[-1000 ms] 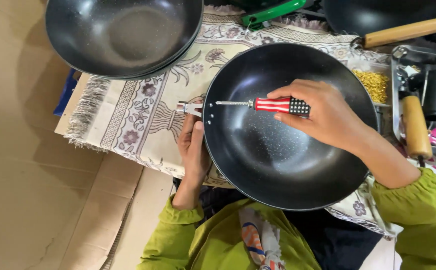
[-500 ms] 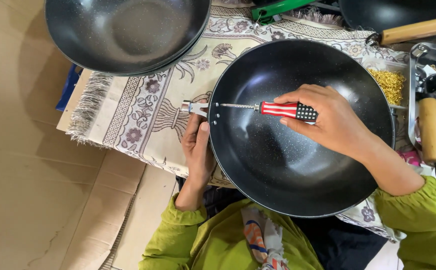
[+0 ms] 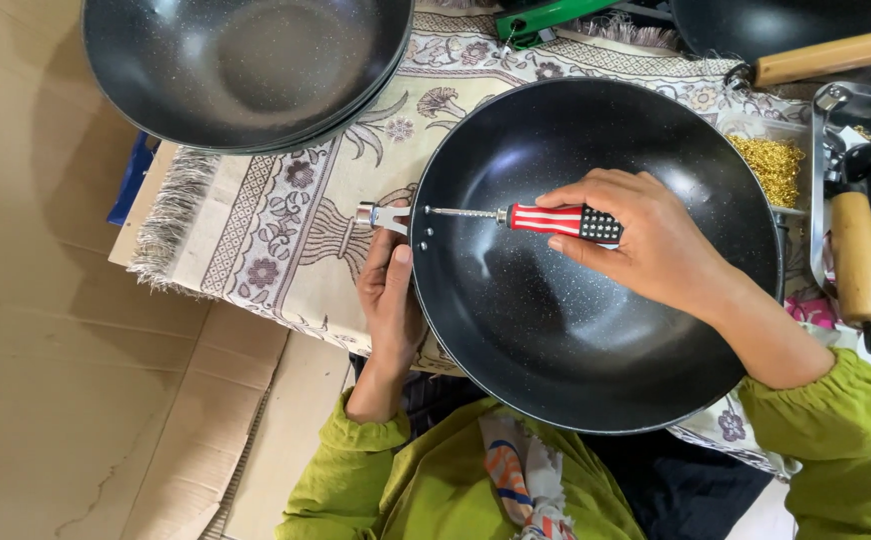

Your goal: The person attaches a metal handle bracket to the underside of a green wok using screws and a screwdriver. They then insert a black handle into the bracket and secure it with a wing nut. The wok is placed on a table with other woks and tools nearby.

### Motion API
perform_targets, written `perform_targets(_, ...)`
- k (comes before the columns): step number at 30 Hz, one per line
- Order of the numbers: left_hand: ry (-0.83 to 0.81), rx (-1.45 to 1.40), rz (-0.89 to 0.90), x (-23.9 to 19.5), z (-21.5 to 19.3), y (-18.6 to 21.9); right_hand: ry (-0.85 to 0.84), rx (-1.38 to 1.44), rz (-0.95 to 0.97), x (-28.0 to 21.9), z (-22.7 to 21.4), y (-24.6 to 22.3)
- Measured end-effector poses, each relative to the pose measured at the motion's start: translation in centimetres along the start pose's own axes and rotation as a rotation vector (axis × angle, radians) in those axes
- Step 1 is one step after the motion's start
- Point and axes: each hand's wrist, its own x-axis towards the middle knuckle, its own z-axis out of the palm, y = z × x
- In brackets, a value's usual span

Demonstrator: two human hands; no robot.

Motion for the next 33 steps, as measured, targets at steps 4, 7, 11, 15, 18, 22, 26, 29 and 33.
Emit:
perform_targets(4, -0.035, 0.06, 0.031, 0.1, 0.1, 0.4, -0.003, -0.007, 0.009, -0.1, 0.2, 0.1)
perform_targets(7, -0.051, 0.047, 0.042, 0.0, -0.2, 0.2, 0.008, -0.061, -0.02, -0.2, 0.6, 0.6)
perform_targets(11, -0.033, 0.032, 0.028, -0.1, -0.4, -0.1, 0.053, -0.209, -0.145, -0.4, 0.8, 0.5)
perform_targets(15, -0.022, 0.095, 0.022, 0.2, 0.3, 0.7, 0.018, -0.131, -0.127, 0.0, 0.5, -0.4)
perform_targets(18, -0.02, 0.077, 0.025, 0.2, 0.2, 0.5, -0.029, 0.083, -0.01, 0.3, 0.1, -1.0)
perform_targets(22, -0.026, -0.01, 0.017, 0.0, -0.5, -1.3, -0.079, 0.172, 0.123, 1.0, -0.4, -1.9)
perform_targets(26, 0.127, 0.025, 0.071, -0.3, -2.0, -4.3, -0.067, 0.454, 0.371, 0.9, -0.2, -2.1)
perform_targets(29, 0.13, 0.02, 0.056, -0.6, -2.4, -5.1, -0.056, 0.469, 0.399, 1.0, -0.1, -2.0)
perform_targets(33, 0.128, 0.023, 0.057, -0.5, -2.3, -4.5, 0.058, 0.062, 0.068, 0.6, 0.2, -2.2)
